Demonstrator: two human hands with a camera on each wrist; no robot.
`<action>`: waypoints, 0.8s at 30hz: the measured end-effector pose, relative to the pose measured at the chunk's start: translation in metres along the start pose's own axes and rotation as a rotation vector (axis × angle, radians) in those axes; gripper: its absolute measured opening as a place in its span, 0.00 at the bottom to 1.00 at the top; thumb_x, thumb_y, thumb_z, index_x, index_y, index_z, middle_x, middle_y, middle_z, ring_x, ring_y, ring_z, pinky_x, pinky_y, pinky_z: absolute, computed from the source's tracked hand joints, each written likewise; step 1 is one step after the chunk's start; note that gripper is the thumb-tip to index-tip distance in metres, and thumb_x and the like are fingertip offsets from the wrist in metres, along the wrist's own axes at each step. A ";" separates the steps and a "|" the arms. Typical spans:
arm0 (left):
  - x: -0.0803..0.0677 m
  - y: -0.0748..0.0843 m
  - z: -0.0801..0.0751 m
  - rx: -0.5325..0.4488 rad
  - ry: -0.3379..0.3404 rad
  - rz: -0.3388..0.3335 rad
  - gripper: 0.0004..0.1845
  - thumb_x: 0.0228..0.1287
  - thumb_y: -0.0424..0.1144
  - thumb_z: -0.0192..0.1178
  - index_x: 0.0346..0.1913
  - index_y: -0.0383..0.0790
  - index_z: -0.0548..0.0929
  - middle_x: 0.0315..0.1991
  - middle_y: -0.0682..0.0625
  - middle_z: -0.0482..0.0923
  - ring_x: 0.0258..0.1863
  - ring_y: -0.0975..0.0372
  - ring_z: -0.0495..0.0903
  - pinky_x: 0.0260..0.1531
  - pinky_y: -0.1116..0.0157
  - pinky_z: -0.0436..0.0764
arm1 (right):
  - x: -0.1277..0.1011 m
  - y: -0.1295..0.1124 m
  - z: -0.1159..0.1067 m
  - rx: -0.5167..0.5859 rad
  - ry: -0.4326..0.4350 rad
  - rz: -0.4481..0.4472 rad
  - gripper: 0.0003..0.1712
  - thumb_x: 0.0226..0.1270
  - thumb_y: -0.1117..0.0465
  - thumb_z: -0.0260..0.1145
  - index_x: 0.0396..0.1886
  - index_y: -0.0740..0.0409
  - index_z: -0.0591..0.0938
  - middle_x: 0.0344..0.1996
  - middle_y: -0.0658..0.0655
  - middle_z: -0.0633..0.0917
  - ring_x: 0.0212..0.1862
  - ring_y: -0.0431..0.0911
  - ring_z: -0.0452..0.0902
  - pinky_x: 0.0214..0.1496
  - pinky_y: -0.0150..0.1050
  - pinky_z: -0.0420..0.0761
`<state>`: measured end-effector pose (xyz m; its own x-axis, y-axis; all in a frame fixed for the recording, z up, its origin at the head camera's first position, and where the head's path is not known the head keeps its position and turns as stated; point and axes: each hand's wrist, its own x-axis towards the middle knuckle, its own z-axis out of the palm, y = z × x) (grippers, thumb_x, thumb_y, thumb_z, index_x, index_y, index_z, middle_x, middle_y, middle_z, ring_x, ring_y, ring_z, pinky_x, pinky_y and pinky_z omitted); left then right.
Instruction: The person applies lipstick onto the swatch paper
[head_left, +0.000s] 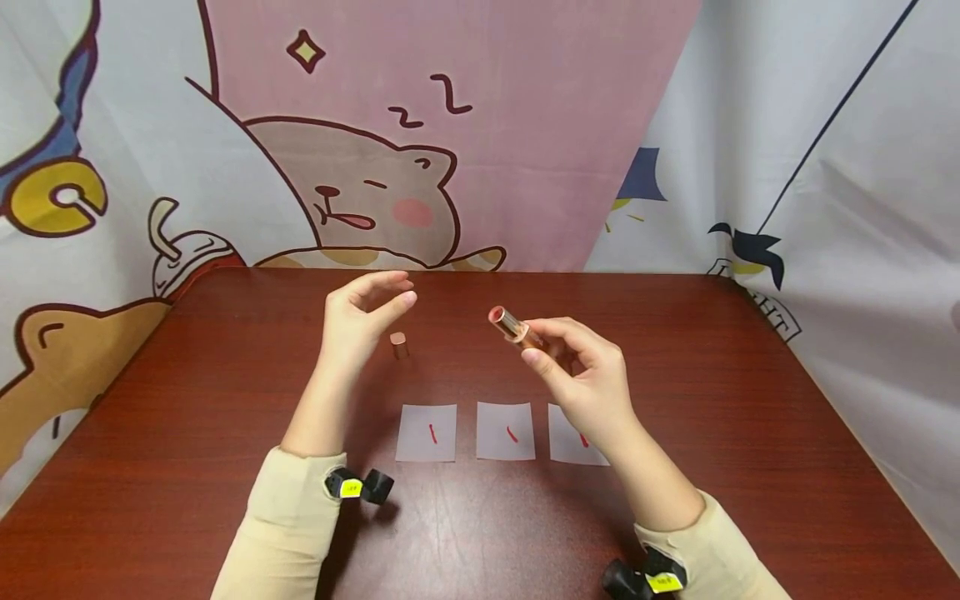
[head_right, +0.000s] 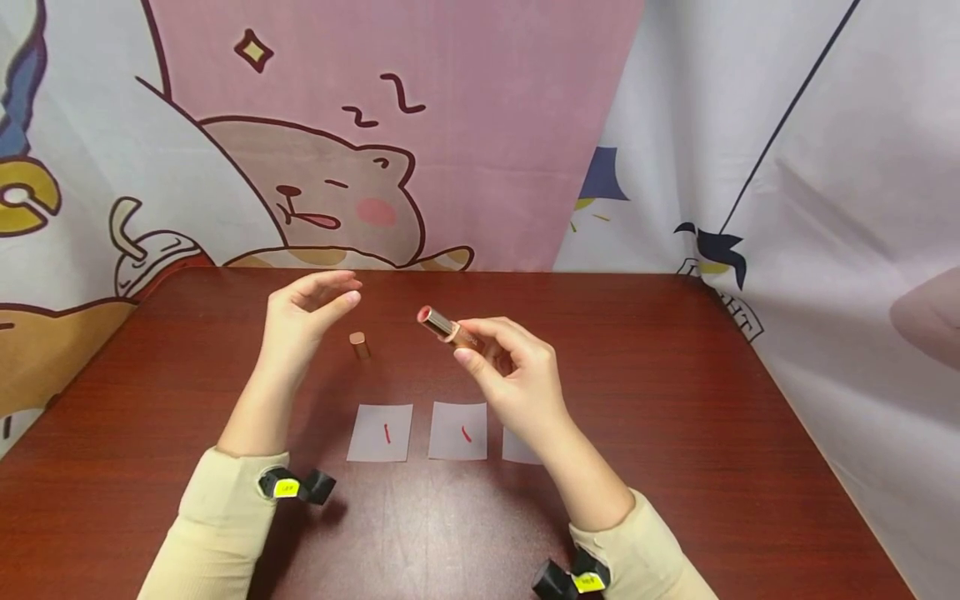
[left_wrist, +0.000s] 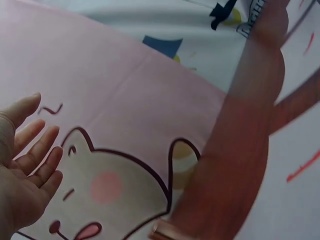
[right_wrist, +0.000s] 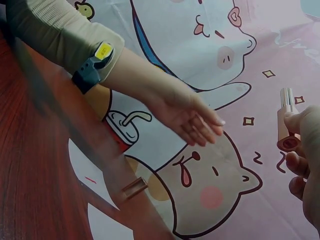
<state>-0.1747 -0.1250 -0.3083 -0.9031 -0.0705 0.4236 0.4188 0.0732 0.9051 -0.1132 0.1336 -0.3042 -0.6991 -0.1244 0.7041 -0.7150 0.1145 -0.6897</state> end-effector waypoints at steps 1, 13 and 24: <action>0.001 -0.003 -0.001 0.004 -0.002 -0.011 0.15 0.56 0.29 0.68 0.47 0.28 0.83 0.41 0.42 0.84 0.42 0.62 0.82 0.47 0.65 0.77 | 0.000 0.000 0.000 0.000 0.000 0.000 0.16 0.52 0.81 0.68 0.42 0.69 0.83 0.32 0.53 0.83 0.25 0.40 0.71 0.20 0.28 0.69; 0.005 -0.031 -0.017 0.078 -0.050 -0.117 0.16 0.58 0.29 0.67 0.50 0.28 0.82 0.44 0.34 0.82 0.40 0.62 0.81 0.43 0.71 0.76 | -0.001 0.001 0.000 0.009 -0.004 -0.006 0.16 0.51 0.81 0.68 0.42 0.70 0.83 0.32 0.53 0.84 0.25 0.40 0.71 0.20 0.28 0.68; -0.001 -0.026 -0.020 0.200 -0.100 -0.177 0.16 0.59 0.28 0.64 0.49 0.24 0.80 0.44 0.31 0.81 0.43 0.52 0.79 0.41 0.72 0.74 | 0.000 0.000 0.000 0.011 -0.007 -0.013 0.17 0.51 0.82 0.68 0.42 0.70 0.83 0.31 0.53 0.83 0.24 0.40 0.70 0.19 0.29 0.67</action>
<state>-0.1828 -0.1469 -0.3319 -0.9694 -0.0020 0.2453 0.2361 0.2644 0.9351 -0.1135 0.1340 -0.3041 -0.6899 -0.1329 0.7116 -0.7237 0.1021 -0.6826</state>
